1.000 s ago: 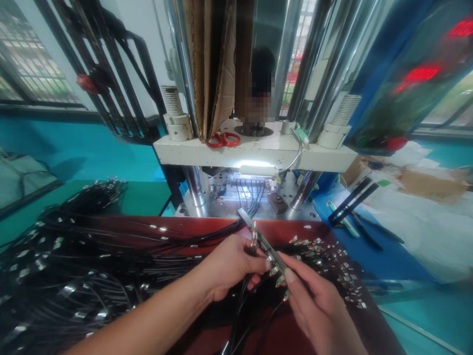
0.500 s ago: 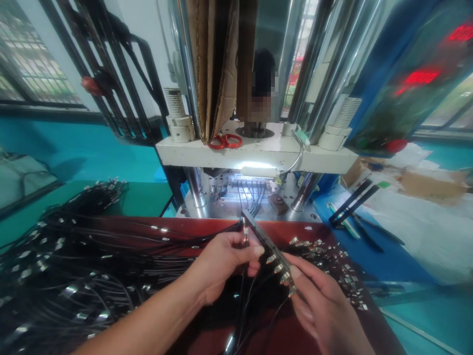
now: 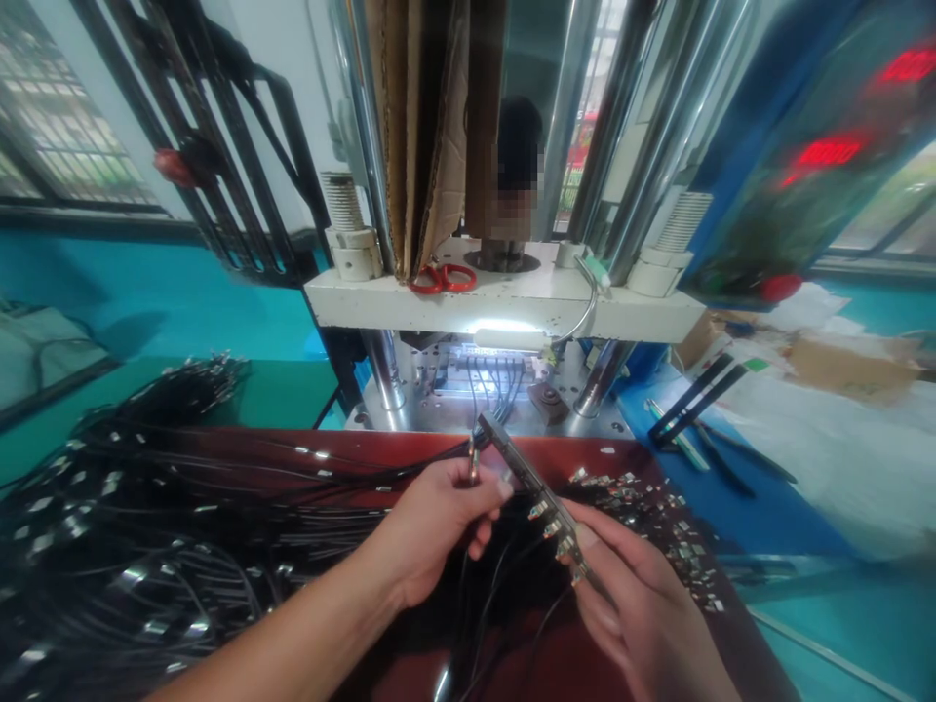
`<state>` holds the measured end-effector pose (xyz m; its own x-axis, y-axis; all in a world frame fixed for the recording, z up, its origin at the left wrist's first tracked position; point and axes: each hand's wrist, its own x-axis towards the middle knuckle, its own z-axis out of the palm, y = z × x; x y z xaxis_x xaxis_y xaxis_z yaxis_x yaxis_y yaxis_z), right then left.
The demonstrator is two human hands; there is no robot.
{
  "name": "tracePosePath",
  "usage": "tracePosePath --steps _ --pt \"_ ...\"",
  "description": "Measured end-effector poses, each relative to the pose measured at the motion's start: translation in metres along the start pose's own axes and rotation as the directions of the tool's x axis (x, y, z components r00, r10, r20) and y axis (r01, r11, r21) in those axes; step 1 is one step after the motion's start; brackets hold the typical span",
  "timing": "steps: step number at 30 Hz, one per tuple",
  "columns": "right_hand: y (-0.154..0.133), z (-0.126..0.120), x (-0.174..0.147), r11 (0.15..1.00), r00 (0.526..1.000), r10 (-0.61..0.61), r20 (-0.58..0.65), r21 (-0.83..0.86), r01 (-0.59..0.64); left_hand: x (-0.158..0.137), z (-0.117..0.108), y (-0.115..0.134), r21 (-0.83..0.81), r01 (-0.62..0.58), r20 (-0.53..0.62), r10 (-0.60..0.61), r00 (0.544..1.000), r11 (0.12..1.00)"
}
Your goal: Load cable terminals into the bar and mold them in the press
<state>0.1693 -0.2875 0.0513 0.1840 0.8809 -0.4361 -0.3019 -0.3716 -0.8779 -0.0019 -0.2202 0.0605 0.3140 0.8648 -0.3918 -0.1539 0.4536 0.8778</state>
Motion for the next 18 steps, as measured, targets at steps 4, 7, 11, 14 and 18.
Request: tracePosePath --steps 4,7,11,14,18 --pt "-0.0001 0.0004 -0.0003 1.000 1.000 0.007 0.018 -0.012 -0.006 0.0028 0.0047 0.0013 0.191 0.038 0.016 -0.042 0.999 0.981" --pt "0.0001 0.0010 -0.0008 1.000 1.000 0.012 0.022 -0.015 -0.012 0.0048 0.0056 0.0032 0.239 0.049 0.048 -0.062 0.997 0.970" --pt "0.0008 0.0005 -0.0011 1.000 0.999 0.005 0.039 -0.012 -0.004 0.0064 0.0053 0.0041 0.251 0.047 0.071 -0.067 0.995 0.967" --pt "0.0022 -0.0008 -0.0002 0.999 0.998 0.010 0.059 -0.034 -0.008 0.0081 0.0046 0.0030 0.262 0.037 0.073 -0.058 0.996 0.964" --pt "0.0074 -0.0013 0.0023 0.998 0.997 -0.034 0.076 -0.058 0.039 0.0101 0.0025 0.0008 0.238 0.034 0.071 -0.052 0.996 0.971"
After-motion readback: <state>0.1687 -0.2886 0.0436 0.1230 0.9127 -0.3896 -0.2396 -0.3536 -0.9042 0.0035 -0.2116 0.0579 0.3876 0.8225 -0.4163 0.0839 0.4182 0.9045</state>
